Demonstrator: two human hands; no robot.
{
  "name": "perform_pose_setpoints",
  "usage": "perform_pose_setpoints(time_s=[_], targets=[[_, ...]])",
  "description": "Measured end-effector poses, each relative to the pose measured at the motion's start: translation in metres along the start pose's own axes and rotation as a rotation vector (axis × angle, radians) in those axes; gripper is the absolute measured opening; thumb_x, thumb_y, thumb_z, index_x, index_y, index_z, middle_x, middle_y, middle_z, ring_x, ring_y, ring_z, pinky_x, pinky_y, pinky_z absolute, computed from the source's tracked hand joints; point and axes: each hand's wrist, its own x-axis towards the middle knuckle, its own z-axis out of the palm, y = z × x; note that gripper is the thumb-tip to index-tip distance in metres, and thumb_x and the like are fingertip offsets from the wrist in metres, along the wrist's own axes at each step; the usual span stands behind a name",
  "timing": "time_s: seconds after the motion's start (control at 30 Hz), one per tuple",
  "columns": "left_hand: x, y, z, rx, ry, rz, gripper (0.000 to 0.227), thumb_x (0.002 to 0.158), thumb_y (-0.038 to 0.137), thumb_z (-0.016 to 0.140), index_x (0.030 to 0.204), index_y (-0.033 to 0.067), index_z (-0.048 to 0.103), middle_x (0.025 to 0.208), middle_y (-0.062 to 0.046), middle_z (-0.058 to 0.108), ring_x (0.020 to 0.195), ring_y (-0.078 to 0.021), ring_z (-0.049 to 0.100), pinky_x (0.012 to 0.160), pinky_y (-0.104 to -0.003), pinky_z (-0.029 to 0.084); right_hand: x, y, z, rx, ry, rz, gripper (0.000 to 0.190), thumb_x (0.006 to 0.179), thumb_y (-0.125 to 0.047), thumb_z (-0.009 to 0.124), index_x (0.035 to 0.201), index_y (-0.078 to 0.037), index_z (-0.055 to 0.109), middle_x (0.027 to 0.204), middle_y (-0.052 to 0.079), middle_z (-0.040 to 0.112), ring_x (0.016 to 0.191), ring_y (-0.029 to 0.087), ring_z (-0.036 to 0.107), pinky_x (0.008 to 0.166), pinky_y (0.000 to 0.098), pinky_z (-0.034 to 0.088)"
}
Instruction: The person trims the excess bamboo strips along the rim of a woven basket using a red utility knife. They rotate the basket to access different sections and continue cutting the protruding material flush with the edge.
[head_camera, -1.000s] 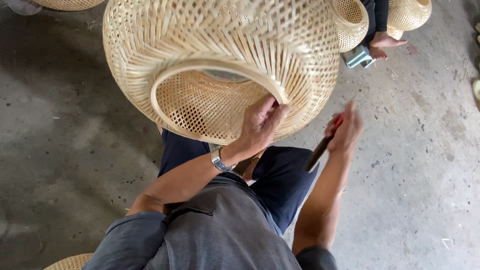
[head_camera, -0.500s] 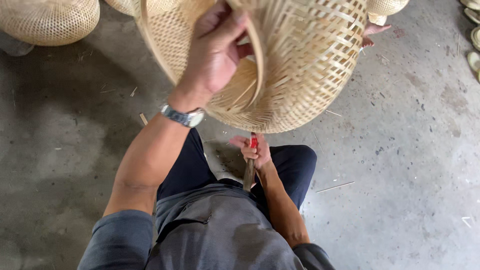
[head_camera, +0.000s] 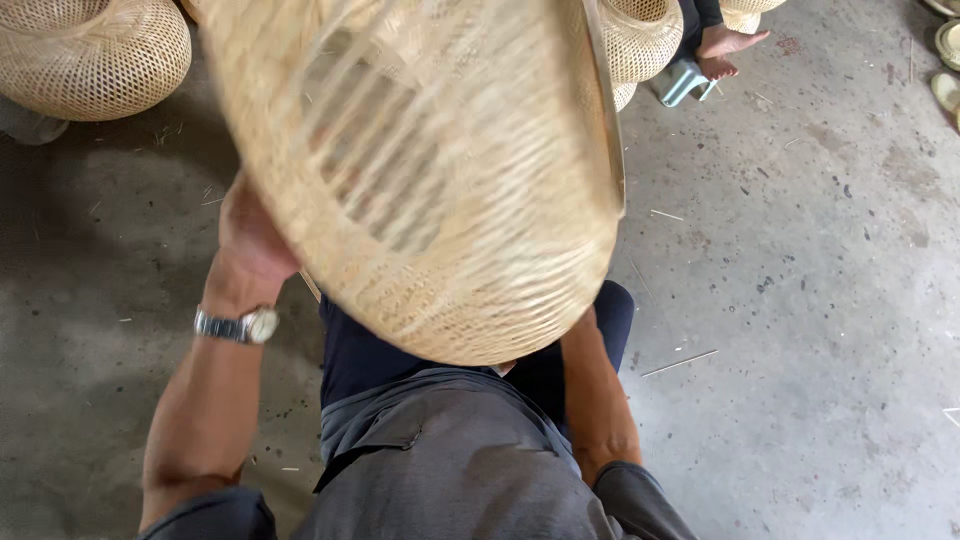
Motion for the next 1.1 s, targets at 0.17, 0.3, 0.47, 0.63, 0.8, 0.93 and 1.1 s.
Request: perform_pose_setpoints(time_s=[0.17,0.3,0.47,0.63,0.8,0.93,1.1], targets=[[-0.030,-0.017,0.005,-0.060,0.103,0.106,0.034,0.110,0.025,0.067,0.135,0.0022,0.060,0.131,-0.015,0.066,0.123,-0.0219,0.066,0.103,-0.042,0.060,-0.011,-0.016,-0.031,-0.239,0.145,-0.037,0.074,0.101,-0.055,0.050,0.151,-0.001,0.045,0.150,0.017,0.054,0.122,0.028,0.059,0.105,0.0423,0.048],[-0.042,-0.023,0.002,-0.081,0.150,0.145,0.036,0.110,0.026,0.066,0.136,0.0024,0.060,0.132,-0.015,0.066,0.122,-0.0217,0.067,0.102,-0.042,0.060,-0.011,-0.029,-0.009,-0.262,0.106,-0.031,0.077,0.097,-0.059,0.050,0.150,-0.004,0.047,0.149,0.014,0.057,0.131,0.030,0.062,0.114,0.0456,0.050],[-0.043,-0.030,-0.011,-0.099,0.180,0.157,0.038,0.109,0.027,0.065,0.138,0.0026,0.059,0.133,-0.015,0.066,0.122,-0.0214,0.067,0.100,-0.042,0.061,-0.003,-0.085,0.069,-0.921,0.397,-0.331,0.077,0.099,-0.066,0.052,0.133,0.002,0.064,0.115,0.015,0.071,0.055,0.015,0.045,0.043,0.0325,0.033],[-0.055,-0.043,-0.022,-0.116,0.226,0.136,0.040,0.108,0.029,0.063,0.139,0.0028,0.059,0.134,-0.015,0.066,0.121,-0.0211,0.068,0.099,-0.041,0.062,0.031,-0.080,0.112,-1.694,0.291,-0.286,0.058,0.105,-0.056,0.060,0.123,-0.001,0.069,0.099,0.008,0.072,0.075,0.012,0.063,0.060,0.0271,0.050],[-0.058,-0.046,-0.040,-0.122,0.257,0.157,0.042,0.108,0.030,0.062,0.140,0.0031,0.058,0.136,-0.015,0.066,0.121,-0.0208,0.069,0.097,-0.041,0.062,0.059,-0.048,0.090,-1.942,0.341,-0.376,0.041,0.096,-0.038,0.078,0.094,0.001,0.066,0.070,0.013,0.061,0.059,0.022,0.053,0.057,0.0374,0.046],[-0.061,-0.048,-0.060,-0.115,0.290,0.156,0.044,0.107,0.031,0.061,0.142,0.0032,0.058,0.137,-0.015,0.066,0.120,-0.0205,0.069,0.095,-0.041,0.063,0.067,-0.033,0.070,-1.975,0.299,-0.411,0.039,0.089,-0.030,0.086,0.087,0.000,0.061,0.067,0.014,0.058,0.056,0.025,0.051,0.057,0.0400,0.046],[-0.077,-0.059,-0.100,-0.120,0.398,0.175,0.046,0.107,0.033,0.060,0.143,0.0035,0.058,0.138,-0.016,0.066,0.119,-0.0202,0.069,0.094,-0.040,0.064,0.070,-0.017,0.051,-1.878,0.258,-0.591,0.027,0.095,-0.015,0.083,0.092,-0.001,0.061,0.072,0.014,0.057,0.063,0.025,0.050,0.058,0.0395,0.046]])
